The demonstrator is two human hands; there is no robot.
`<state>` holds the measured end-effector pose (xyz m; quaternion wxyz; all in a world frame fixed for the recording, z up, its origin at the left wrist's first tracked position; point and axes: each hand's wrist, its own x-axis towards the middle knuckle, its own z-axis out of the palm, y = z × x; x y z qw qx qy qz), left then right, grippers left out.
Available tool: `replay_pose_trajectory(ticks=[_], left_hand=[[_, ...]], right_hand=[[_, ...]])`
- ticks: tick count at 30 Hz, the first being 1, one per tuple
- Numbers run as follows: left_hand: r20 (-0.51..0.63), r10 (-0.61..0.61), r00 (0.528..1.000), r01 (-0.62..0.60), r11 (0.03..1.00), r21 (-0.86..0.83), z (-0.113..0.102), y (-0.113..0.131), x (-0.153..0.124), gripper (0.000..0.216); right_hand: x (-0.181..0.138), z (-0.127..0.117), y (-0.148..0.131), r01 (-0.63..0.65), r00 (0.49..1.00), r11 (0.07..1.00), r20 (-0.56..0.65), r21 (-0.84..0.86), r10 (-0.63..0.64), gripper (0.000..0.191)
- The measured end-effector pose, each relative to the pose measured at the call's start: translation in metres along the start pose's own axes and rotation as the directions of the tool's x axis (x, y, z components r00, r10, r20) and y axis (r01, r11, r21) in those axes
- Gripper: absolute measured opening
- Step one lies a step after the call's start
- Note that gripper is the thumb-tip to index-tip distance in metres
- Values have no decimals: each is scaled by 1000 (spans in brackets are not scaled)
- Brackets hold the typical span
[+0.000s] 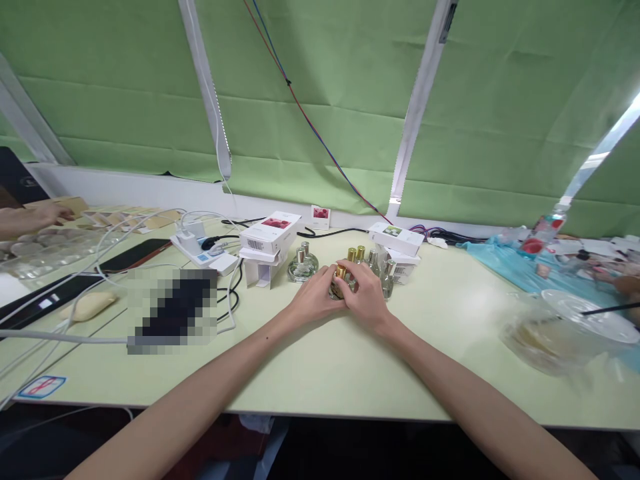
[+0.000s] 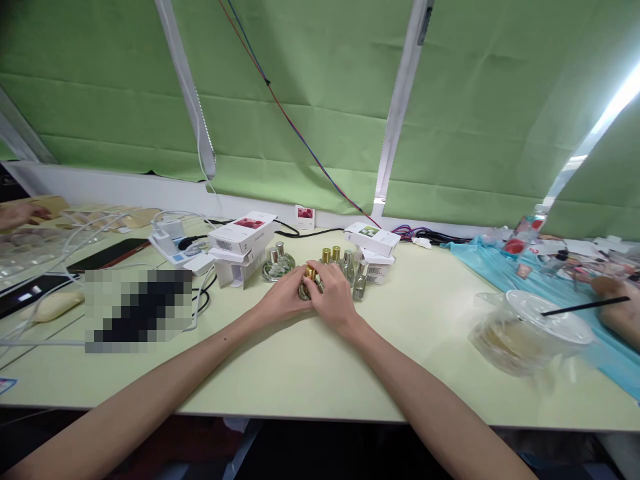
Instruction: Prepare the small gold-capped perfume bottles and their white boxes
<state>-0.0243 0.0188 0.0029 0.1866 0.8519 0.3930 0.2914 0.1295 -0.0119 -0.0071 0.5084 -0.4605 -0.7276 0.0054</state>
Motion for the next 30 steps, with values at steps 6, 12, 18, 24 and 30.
replay_pose_trajectory(ticks=[6,12,18,24,30], left_hand=[[5,-1,1000,1,1000,24,0,-1,0,39],[15,9,1000,-10,1000,14,1,-5,2,45],[15,3,1000,-3,1000,13,1,-5,2,47],[11,13,1000,-13,999,30,1,-5,2,45],[11,13,1000,-13,999,34,0,-4,1,42]], right_hand=[[0,0,0,2,1000,1000,1,3,-2,31],[-1,1,1,4,1000,1000,-2,-5,-4,30],[-1,1,1,7,1000,1000,-11,-11,-7,30],[-1,1,1,-1,1000,1000,-6,-7,1,30],[-1,1,1,6,1000,1000,1,-1,-6,30]])
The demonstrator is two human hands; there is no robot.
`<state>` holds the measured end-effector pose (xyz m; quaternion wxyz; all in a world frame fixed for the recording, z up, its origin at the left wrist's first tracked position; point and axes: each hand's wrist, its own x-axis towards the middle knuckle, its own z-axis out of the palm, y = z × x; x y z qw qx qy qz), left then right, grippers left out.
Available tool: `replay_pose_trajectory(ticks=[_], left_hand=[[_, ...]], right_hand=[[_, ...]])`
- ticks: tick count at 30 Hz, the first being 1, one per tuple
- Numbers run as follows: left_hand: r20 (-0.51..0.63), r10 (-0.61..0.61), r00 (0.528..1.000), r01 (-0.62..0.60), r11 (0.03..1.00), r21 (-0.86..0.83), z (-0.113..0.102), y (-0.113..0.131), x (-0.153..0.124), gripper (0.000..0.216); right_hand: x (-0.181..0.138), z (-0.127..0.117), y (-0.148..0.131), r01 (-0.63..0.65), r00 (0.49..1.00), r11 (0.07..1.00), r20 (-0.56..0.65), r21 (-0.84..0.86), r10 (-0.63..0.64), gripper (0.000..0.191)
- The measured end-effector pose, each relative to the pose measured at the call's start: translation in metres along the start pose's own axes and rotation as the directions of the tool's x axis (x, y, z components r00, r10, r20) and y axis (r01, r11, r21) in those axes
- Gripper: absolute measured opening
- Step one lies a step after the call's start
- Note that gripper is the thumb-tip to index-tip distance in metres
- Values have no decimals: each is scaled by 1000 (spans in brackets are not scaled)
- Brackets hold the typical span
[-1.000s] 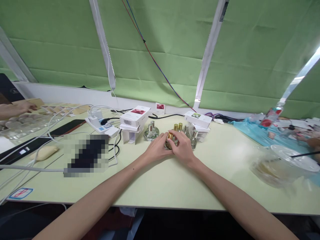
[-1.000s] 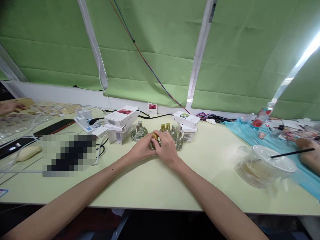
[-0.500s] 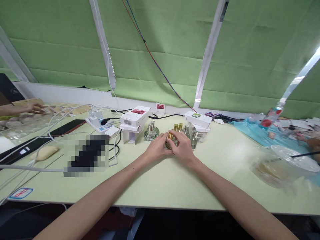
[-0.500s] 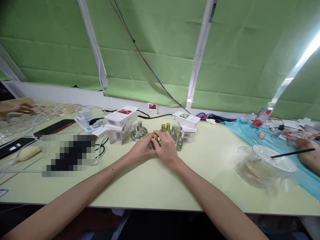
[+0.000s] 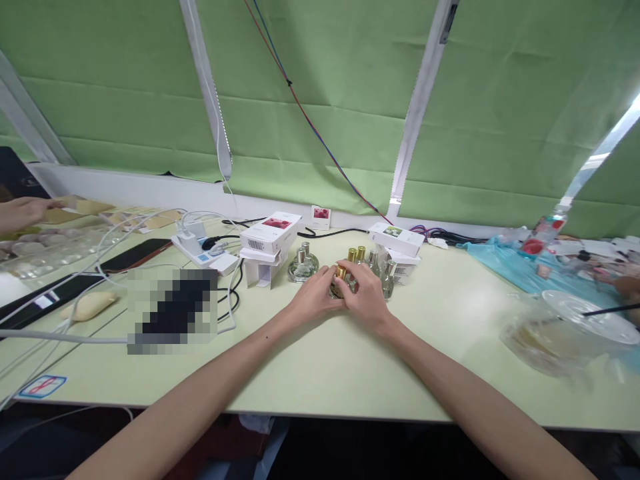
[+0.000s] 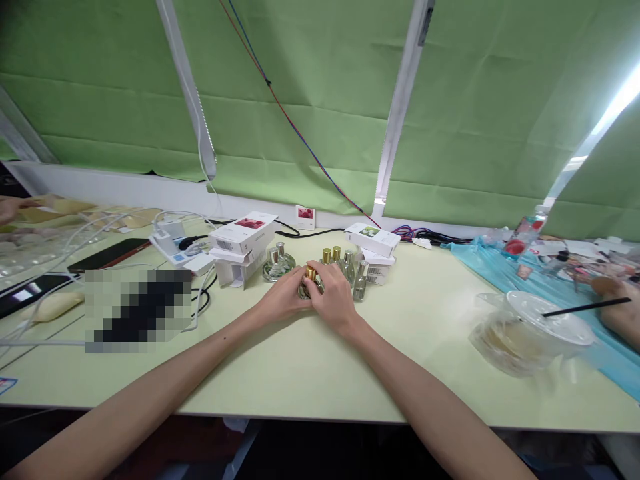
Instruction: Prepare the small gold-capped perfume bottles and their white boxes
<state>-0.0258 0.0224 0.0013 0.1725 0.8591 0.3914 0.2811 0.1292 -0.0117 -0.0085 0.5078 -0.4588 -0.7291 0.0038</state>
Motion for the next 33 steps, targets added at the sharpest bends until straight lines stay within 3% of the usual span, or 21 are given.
replay_pose_trajectory(ticks=[18,33], left_hand=[[10,-26,1000,26,999,37,-2,0,2,34],[-55,-34,998,39,994,99,-6,5,1,22]], right_hand=[[0,0,1,2,1000,1000,-3,-13,-2,30],[0,0,1,-1,1000,1000,0,-16,1,30]])
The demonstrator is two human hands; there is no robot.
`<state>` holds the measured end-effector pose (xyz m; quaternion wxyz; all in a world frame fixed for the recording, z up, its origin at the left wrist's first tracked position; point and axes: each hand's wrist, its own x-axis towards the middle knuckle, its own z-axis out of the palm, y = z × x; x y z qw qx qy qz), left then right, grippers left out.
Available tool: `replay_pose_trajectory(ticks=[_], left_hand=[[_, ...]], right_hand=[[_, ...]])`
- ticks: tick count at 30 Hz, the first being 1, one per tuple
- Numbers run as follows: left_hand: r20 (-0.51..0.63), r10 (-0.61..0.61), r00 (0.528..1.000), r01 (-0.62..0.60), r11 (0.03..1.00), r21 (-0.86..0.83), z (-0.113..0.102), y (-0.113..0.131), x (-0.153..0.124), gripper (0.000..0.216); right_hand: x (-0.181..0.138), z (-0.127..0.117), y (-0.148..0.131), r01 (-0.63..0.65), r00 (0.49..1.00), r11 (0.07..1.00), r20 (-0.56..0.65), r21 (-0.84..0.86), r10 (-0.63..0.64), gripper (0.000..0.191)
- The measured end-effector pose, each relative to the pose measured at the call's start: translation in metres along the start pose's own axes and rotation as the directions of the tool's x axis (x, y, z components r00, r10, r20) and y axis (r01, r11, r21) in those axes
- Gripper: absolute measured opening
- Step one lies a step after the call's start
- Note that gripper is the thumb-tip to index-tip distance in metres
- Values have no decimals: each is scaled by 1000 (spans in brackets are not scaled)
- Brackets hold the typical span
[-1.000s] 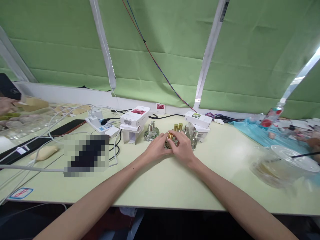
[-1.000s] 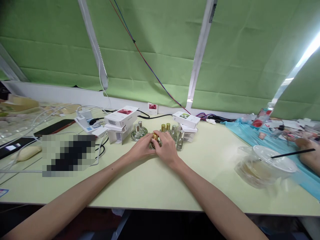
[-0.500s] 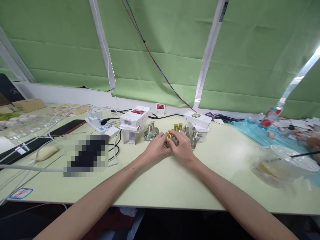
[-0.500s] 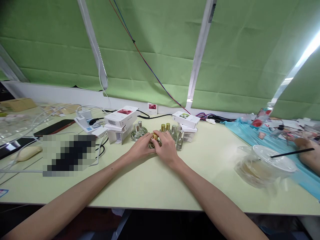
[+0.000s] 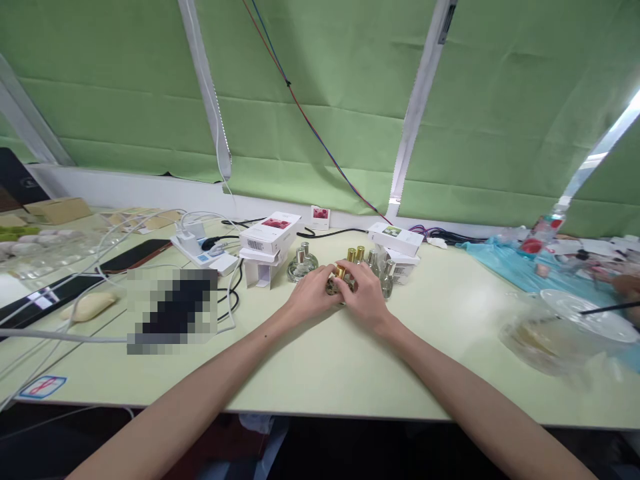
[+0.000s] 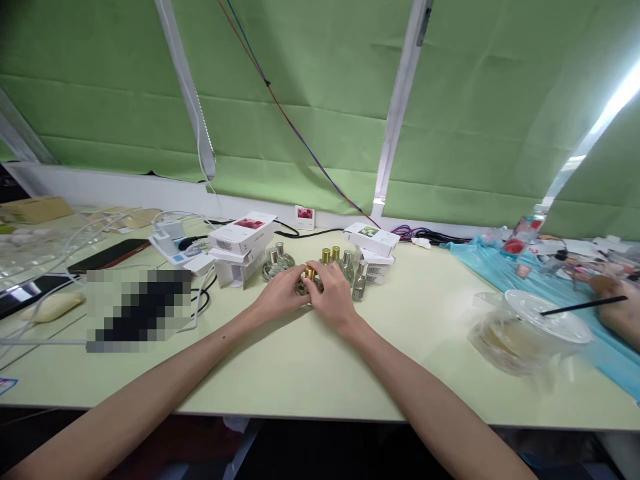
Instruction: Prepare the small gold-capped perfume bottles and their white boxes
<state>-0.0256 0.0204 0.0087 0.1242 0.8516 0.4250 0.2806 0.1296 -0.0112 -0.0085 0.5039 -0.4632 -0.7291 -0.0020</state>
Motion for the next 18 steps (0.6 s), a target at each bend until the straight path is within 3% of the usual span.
replay_pose_trajectory(ticks=[18], left_hand=[[67,-71,995,65,993,101,-1,6,-2,17]], right_hand=[[-1,2,0,4,1000,1000,-1,8,-4,30]])
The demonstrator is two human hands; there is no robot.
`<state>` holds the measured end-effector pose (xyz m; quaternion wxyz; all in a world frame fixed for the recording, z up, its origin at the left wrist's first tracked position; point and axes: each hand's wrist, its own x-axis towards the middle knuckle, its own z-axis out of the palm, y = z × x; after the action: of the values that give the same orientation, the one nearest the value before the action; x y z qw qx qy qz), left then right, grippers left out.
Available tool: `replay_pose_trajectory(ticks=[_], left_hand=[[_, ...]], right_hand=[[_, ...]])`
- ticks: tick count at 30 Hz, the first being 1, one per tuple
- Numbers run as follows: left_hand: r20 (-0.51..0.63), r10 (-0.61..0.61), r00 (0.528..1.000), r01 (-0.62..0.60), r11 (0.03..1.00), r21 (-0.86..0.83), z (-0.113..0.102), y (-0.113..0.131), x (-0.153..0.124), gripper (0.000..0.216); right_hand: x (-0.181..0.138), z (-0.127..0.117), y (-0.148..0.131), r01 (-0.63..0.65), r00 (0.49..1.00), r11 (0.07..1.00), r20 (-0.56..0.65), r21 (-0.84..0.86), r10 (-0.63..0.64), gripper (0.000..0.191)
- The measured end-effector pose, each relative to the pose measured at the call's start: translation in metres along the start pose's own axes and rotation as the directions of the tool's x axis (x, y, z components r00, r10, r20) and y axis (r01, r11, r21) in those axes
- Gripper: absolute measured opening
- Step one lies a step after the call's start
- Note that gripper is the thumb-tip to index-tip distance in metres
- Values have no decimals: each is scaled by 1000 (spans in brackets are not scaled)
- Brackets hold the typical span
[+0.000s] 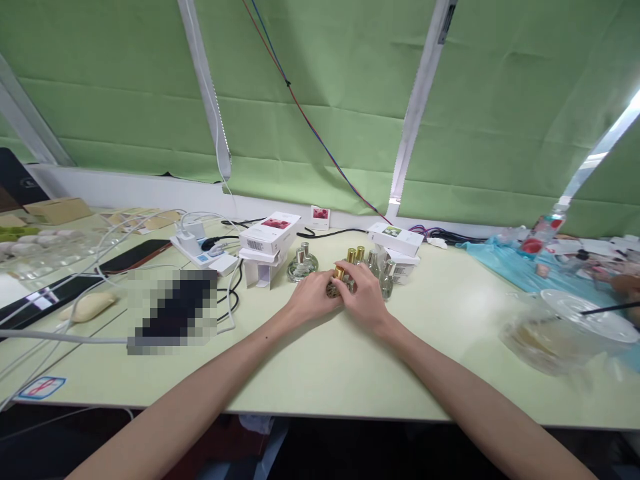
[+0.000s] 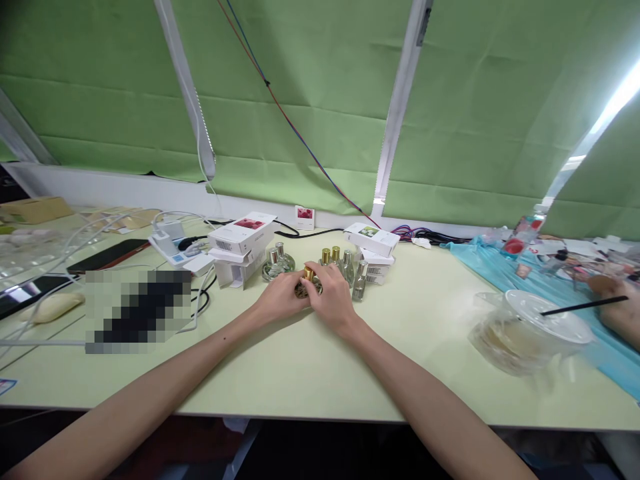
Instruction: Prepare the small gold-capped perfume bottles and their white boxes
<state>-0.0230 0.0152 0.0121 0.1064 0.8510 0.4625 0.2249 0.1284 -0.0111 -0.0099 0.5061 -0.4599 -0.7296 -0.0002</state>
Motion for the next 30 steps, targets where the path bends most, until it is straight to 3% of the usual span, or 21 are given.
replay_pose_trajectory(ticks=[16,30], left_hand=[[36,-24,999,24,1000,7,4,0,-1,34],[37,-11,999,11,1000,11,2,2,-3,37]], right_hand=[[0,0,0,-6,1000,1000,-6,11,6,30],[1,-2,-2,-12,1000,1000,2,3,12,29]])
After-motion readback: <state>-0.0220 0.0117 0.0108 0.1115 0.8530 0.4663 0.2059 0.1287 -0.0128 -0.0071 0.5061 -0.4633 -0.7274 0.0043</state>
